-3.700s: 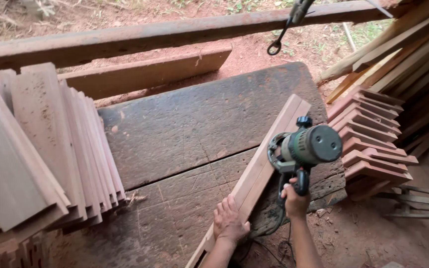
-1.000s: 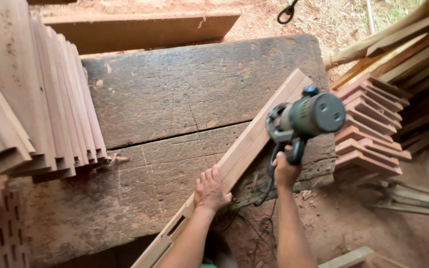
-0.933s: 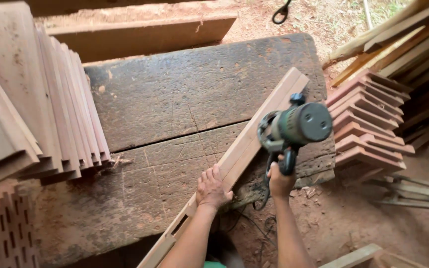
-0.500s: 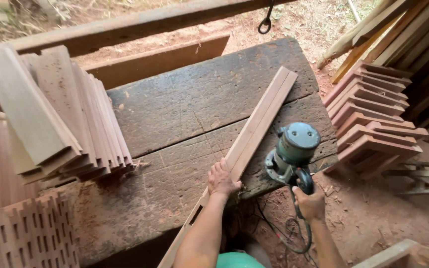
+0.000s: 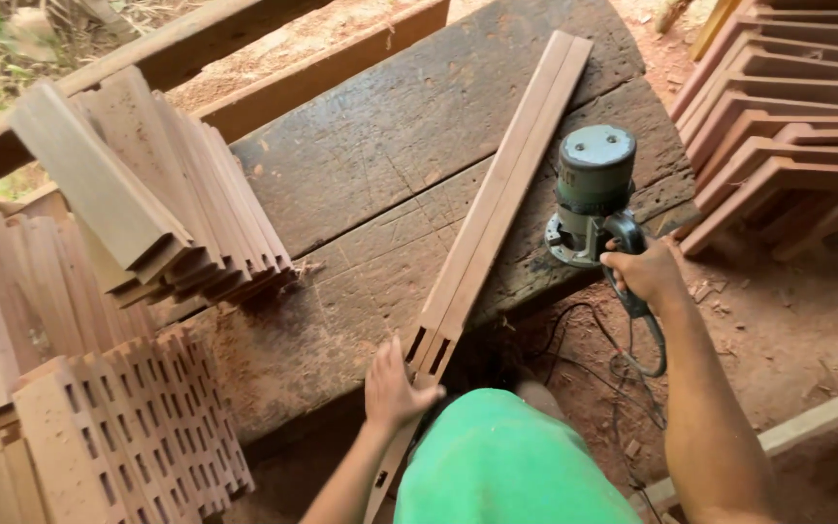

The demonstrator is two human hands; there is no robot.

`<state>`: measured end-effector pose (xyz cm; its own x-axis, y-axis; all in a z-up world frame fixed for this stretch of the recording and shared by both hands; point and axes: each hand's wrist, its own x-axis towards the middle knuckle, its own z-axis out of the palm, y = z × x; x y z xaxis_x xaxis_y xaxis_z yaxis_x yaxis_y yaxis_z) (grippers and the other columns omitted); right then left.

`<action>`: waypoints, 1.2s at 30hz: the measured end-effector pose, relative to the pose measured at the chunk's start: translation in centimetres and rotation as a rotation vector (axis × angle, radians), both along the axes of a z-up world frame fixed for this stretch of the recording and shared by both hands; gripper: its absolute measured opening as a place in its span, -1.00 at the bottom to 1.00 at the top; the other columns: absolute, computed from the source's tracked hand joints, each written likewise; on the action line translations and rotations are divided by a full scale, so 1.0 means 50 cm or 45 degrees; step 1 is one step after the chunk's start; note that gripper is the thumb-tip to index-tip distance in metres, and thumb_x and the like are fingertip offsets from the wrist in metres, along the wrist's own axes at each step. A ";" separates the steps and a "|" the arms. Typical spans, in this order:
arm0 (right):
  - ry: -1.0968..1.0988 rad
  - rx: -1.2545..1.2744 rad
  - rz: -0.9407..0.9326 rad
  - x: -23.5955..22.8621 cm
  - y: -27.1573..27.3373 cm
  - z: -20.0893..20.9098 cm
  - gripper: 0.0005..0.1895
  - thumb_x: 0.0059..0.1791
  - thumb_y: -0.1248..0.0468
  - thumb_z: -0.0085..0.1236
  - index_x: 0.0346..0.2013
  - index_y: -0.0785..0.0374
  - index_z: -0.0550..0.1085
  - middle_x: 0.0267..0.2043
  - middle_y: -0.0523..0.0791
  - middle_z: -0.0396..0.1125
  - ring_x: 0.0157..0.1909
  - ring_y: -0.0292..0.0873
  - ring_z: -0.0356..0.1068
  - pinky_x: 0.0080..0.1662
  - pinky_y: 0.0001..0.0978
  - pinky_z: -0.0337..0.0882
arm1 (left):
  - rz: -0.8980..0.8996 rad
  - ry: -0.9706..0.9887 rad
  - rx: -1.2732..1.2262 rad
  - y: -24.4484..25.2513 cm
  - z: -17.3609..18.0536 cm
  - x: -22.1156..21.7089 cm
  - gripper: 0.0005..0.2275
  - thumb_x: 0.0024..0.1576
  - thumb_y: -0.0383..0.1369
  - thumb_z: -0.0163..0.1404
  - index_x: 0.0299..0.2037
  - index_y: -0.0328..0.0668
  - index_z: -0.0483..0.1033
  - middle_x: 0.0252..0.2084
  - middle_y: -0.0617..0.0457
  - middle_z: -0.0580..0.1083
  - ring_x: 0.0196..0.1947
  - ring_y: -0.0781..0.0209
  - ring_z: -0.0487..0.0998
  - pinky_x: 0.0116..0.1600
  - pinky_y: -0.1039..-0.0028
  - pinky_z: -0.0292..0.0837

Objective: Using a wood router and a square ruler to mark and shape wooden planks for furniture production.

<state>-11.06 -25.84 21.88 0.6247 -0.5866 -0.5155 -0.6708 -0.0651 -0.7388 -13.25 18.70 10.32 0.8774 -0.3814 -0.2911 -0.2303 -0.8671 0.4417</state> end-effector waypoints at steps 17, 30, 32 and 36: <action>-0.061 0.124 -0.017 -0.043 0.000 -0.049 -0.83 -0.03 0.40 0.19 -0.14 0.31 0.53 -0.55 -0.07 0.30 -0.60 -0.20 0.22 -0.51 -0.38 0.24 | 0.275 0.211 0.271 0.142 -0.128 -0.141 -0.04 -0.33 0.09 0.27 0.30 -0.12 0.15 0.10 -0.04 0.36 0.04 -0.10 0.40 0.11 0.20 0.33; -0.039 0.192 -0.059 -0.038 0.000 -0.050 -0.82 -0.02 0.39 0.17 -0.11 0.27 0.52 -0.52 -0.07 0.28 -0.58 -0.21 0.21 -0.49 -0.36 0.23 | 0.527 0.768 -0.600 0.074 -0.046 0.046 -0.38 -0.15 -0.10 0.25 0.14 -0.18 0.57 -0.07 -0.08 0.48 -0.11 0.07 0.51 0.00 0.35 0.48; -0.027 0.213 -0.068 -0.050 0.004 -0.046 -0.82 -0.02 0.39 0.18 -0.11 0.27 0.52 -0.52 -0.08 0.28 -0.58 -0.21 0.21 -0.49 -0.37 0.23 | 0.412 0.465 -0.450 0.060 -0.037 0.036 -0.49 -0.10 -0.01 0.28 -0.01 -0.15 0.69 -0.24 -0.05 0.38 -0.23 0.06 0.43 -0.10 0.33 0.47; -0.083 0.173 -0.041 -0.030 0.011 -0.035 -0.83 -0.04 0.40 0.16 -0.15 0.30 0.51 -0.55 -0.08 0.27 -0.60 -0.20 0.19 -0.50 -0.37 0.22 | 0.325 0.249 -0.463 0.034 0.007 0.024 -0.58 0.08 -0.20 0.08 0.14 -0.13 0.54 -0.14 -0.12 0.57 -0.23 -0.04 0.54 -0.08 0.29 0.47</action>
